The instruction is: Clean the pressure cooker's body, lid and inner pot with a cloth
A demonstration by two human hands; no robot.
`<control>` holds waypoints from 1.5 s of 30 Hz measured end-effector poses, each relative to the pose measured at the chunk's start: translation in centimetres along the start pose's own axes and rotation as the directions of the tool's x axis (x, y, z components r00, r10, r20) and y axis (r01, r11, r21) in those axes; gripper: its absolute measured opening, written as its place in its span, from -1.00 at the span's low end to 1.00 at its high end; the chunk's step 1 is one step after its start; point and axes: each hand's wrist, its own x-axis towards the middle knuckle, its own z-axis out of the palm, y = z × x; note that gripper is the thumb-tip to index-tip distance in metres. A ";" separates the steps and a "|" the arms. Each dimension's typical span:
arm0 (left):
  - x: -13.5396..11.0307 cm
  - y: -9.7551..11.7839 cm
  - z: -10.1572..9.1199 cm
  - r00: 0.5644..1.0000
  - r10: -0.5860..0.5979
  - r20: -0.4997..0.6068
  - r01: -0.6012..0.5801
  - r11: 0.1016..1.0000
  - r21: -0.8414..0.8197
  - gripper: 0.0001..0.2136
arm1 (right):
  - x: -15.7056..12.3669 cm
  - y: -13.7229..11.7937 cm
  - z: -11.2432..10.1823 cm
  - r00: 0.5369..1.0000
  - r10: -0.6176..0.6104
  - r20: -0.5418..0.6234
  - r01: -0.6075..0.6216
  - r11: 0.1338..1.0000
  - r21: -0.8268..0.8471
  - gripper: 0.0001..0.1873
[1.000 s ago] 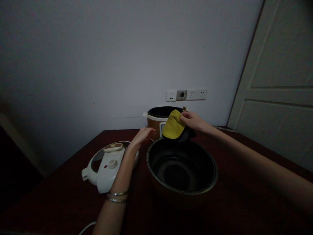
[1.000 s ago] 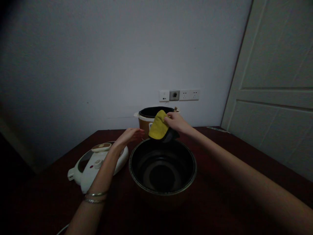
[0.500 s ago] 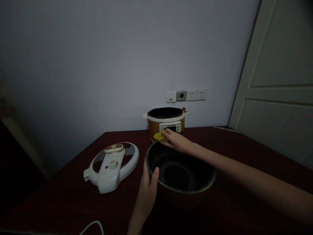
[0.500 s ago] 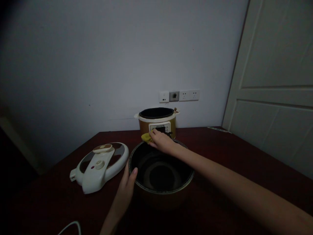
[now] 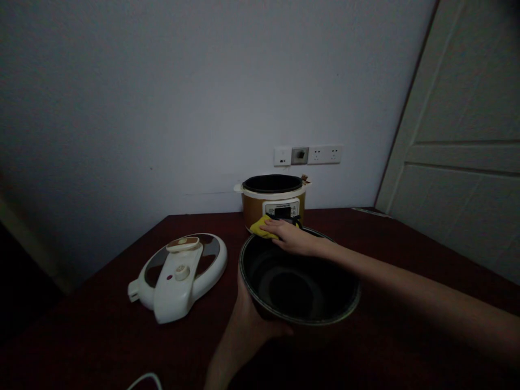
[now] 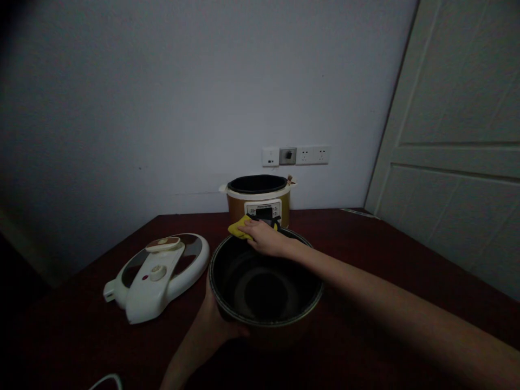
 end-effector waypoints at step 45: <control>-0.4 -0.1 -0.7 0.997 -0.069 -0.029 0.072 0.989 0.127 0.24 | -11.0 -1.0 -14.0 0.788 0.035 0.615 -0.333 0.864 0.378 -0.43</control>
